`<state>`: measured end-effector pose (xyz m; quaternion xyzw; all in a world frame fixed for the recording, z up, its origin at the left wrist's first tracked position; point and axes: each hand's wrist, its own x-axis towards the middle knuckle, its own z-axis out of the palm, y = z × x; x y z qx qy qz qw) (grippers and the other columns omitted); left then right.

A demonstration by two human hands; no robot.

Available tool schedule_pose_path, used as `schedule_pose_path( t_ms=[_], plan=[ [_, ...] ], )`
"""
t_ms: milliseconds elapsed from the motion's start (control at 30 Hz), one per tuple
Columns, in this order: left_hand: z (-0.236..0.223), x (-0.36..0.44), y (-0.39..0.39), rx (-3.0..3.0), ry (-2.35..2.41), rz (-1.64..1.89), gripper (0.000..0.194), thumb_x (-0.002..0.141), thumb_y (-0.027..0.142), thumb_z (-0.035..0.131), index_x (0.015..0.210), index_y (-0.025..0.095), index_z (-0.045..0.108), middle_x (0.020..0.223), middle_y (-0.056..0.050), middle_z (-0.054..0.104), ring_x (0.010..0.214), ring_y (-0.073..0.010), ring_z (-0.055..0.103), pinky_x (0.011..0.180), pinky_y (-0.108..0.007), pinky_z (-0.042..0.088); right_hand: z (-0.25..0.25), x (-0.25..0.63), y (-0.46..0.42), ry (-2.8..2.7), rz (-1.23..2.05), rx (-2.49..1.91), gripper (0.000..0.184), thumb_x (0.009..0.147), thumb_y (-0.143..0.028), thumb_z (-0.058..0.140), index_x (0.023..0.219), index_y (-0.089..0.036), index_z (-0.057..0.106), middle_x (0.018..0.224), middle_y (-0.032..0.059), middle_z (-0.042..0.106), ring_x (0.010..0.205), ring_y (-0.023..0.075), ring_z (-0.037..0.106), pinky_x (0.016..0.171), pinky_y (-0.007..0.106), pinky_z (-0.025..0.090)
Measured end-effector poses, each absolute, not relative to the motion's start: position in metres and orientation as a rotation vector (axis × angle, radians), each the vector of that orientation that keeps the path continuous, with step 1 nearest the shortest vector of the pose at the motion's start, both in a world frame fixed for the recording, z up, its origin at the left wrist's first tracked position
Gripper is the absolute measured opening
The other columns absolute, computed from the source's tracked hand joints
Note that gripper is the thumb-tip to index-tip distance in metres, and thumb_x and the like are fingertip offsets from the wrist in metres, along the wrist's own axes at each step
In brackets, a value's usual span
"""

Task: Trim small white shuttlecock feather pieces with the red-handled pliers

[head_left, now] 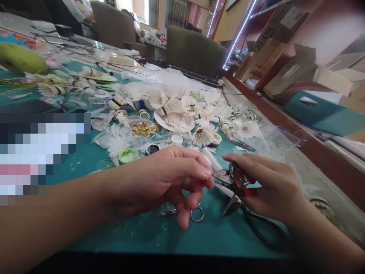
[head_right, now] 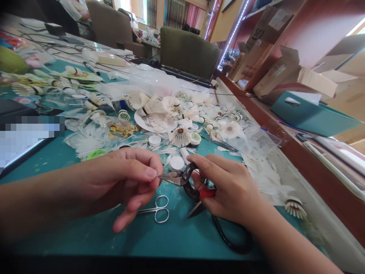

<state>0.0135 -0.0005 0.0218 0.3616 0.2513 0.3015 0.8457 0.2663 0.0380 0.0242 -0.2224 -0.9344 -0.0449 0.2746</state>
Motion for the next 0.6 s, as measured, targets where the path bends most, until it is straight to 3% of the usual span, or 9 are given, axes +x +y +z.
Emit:
schedule_pose_path(
  t_ms=[600],
  plan=[
    [0.0252,0.0137,-0.0001,0.784,0.614,0.692,0.014,0.088,0.018,0.07,0.074,0.015,0.073,0.055,0.001,0.059,0.047,-0.0092,0.058,0.043,-0.017,0.058,0.0245,0.27,0.0399,-2.528,-0.164,-0.601,0.035,0.093,-0.01,0.053,0.126,-0.02,0.06,0.074,-0.0009,0.063,0.055,0.0127,0.06,0.052,0.025,0.047]
  ],
)
